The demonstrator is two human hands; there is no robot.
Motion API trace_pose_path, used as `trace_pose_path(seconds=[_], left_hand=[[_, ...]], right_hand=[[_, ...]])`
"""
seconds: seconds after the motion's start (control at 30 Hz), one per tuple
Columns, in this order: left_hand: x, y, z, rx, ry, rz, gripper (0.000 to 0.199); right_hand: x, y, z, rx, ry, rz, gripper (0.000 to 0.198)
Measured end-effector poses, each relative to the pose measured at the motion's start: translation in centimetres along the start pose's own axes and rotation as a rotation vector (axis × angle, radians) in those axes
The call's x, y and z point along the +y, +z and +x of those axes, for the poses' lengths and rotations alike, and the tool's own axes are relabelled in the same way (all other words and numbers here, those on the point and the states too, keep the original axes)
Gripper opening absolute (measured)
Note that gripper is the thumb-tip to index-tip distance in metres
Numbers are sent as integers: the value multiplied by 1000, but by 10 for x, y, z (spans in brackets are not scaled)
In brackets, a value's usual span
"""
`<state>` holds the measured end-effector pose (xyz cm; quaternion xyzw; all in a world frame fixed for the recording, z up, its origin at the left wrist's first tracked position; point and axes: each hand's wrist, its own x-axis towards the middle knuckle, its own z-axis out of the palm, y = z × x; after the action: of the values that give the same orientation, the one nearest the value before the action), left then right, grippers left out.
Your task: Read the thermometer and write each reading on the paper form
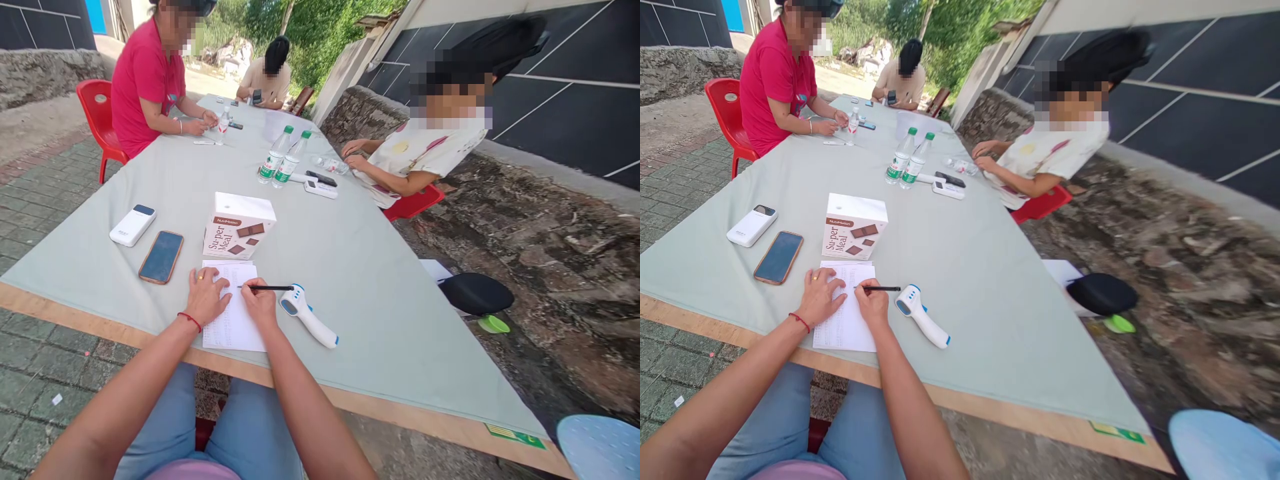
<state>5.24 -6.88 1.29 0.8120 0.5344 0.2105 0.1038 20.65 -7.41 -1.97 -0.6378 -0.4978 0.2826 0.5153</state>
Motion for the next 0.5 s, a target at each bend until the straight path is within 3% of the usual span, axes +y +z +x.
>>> trace_pose_path(seconds=[0.5], left_hand=[[-1, 1, 0, -3, 3, 3, 19]], right_hand=[[1, 0, 2, 46, 30, 13, 15]])
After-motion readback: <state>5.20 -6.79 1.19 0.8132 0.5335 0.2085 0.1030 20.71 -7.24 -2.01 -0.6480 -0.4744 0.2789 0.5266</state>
